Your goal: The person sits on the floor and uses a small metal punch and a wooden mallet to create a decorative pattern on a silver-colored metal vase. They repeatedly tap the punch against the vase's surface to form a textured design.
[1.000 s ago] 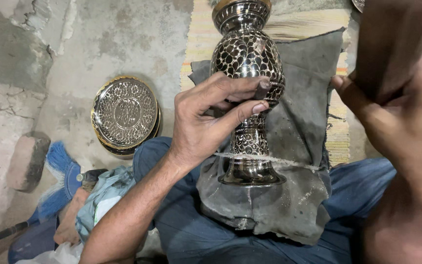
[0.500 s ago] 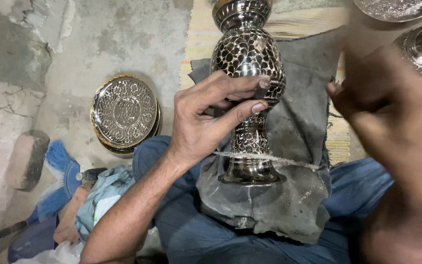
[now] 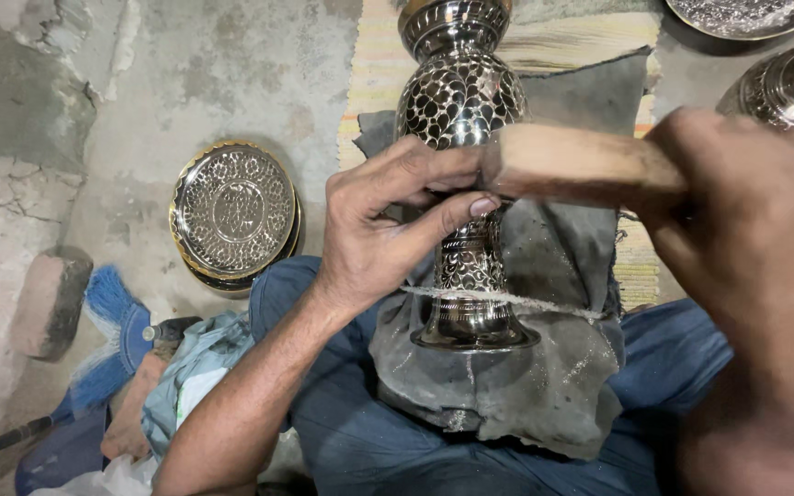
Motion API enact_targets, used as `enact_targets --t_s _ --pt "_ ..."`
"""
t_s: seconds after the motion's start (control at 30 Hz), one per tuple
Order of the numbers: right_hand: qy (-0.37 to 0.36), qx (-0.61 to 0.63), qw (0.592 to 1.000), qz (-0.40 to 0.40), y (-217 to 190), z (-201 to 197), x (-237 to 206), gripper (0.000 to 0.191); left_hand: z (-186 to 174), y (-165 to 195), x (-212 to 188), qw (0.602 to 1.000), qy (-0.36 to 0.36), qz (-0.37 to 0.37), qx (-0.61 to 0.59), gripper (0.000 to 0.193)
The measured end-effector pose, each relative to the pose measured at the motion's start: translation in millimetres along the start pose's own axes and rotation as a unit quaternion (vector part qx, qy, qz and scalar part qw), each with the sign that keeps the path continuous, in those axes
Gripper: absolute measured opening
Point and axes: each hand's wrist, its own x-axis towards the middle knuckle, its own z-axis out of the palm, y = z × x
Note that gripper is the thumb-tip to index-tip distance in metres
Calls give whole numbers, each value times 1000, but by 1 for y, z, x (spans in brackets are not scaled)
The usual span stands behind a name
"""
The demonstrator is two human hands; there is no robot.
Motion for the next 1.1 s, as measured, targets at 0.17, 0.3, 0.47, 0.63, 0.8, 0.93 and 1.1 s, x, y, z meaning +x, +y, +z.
enact_targets --t_s 0.17,0.3,0.47,0.63,0.8,0.93,1.1 --pt "66 132 989 24 -7 4 -1 27 1 -3 0 1000 3 5 -1 35" --pt "72 61 995 -42 6 11 -7 20 0 -5 0 1000 11 20 12 36" --pt "28 104 994 17 11 12 -11 12 0 -6 0 1000 14 15 17 39" --pt "-5 151 984 94 3 5 -5 20 1 -7 0 1000 10 18 -2 38" --pt "32 125 991 33 6 10 -1 31 0 -7 -2 1000 6 16 -2 39" --pt "19 -70 996 -53 19 15 -7 33 3 -9 -1 1000 20 12 -17 38" --pt "94 186 977 38 20 25 -14 12 9 -4 -2 997 42 -4 -65 28"
